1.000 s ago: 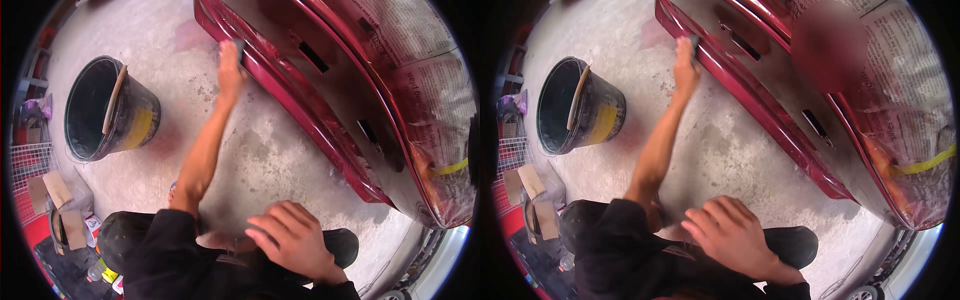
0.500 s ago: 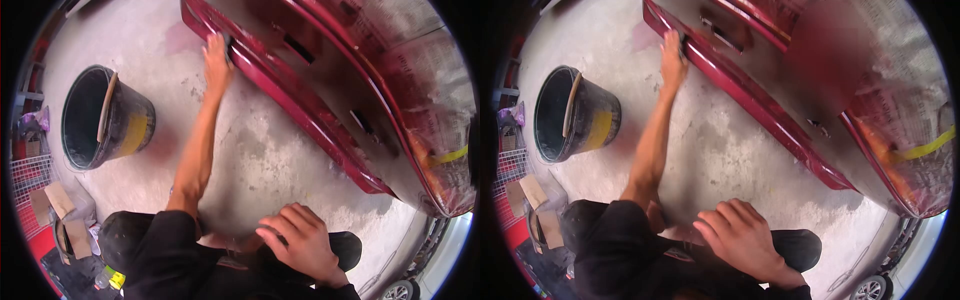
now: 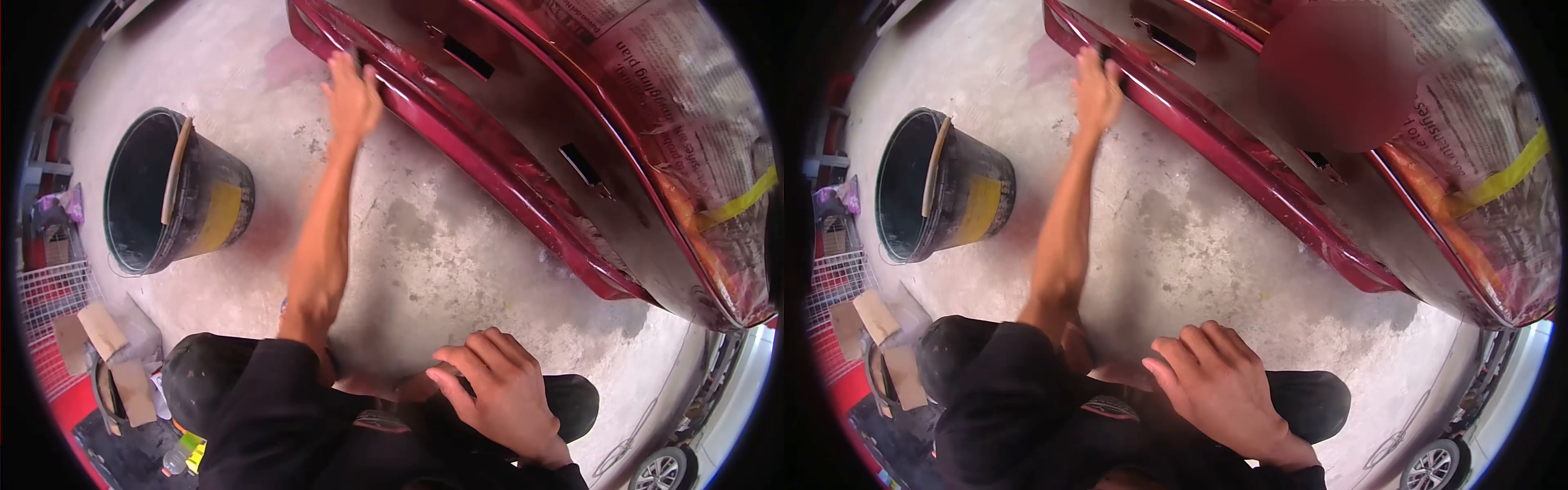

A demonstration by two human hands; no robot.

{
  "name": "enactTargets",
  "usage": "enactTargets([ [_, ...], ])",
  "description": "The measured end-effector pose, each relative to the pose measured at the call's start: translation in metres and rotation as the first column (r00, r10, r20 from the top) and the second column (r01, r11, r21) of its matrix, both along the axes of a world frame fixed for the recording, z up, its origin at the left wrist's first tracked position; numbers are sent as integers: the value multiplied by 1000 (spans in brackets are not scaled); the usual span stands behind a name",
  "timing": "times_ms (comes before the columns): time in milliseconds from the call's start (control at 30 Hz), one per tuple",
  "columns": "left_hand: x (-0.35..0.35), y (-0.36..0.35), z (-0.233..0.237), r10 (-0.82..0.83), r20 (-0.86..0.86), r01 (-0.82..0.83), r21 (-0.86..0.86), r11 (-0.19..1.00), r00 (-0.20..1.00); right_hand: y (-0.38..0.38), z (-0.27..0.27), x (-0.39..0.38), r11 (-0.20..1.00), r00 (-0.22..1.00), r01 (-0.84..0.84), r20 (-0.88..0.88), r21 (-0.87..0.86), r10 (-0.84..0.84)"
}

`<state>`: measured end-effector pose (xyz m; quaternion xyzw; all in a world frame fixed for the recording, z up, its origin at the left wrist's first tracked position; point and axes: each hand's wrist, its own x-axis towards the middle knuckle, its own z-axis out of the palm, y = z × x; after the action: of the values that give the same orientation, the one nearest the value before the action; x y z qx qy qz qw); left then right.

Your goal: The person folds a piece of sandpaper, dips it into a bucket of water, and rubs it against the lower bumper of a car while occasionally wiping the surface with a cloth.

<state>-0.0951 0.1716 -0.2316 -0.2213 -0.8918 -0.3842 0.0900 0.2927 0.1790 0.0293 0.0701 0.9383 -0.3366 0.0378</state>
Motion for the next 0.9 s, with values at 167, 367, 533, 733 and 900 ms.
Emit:
enactTargets([
  [167,39,-6,-12,-49,-111,37,-103,994,993,1,4,-2,1000,1000,-28,7,14,28],
  [367,14,5,-10,5,-69,-4,17,1000,998,1,6,2,998,997,-2,77,58,-2],
  [533,5,-5,-11,10,-125,-21,-92,996,992,6,6,-6,999,998,-9,67,31,7],
  [733,4,-4,-15,49,-67,-47,32,998,997,2,6,-19,998,1000,11,13,61,-12],
  [900,-31,-15,-4,37,-57,-39,-42,998,998,4,1,-29,999,996,-18,84,32,15],
])
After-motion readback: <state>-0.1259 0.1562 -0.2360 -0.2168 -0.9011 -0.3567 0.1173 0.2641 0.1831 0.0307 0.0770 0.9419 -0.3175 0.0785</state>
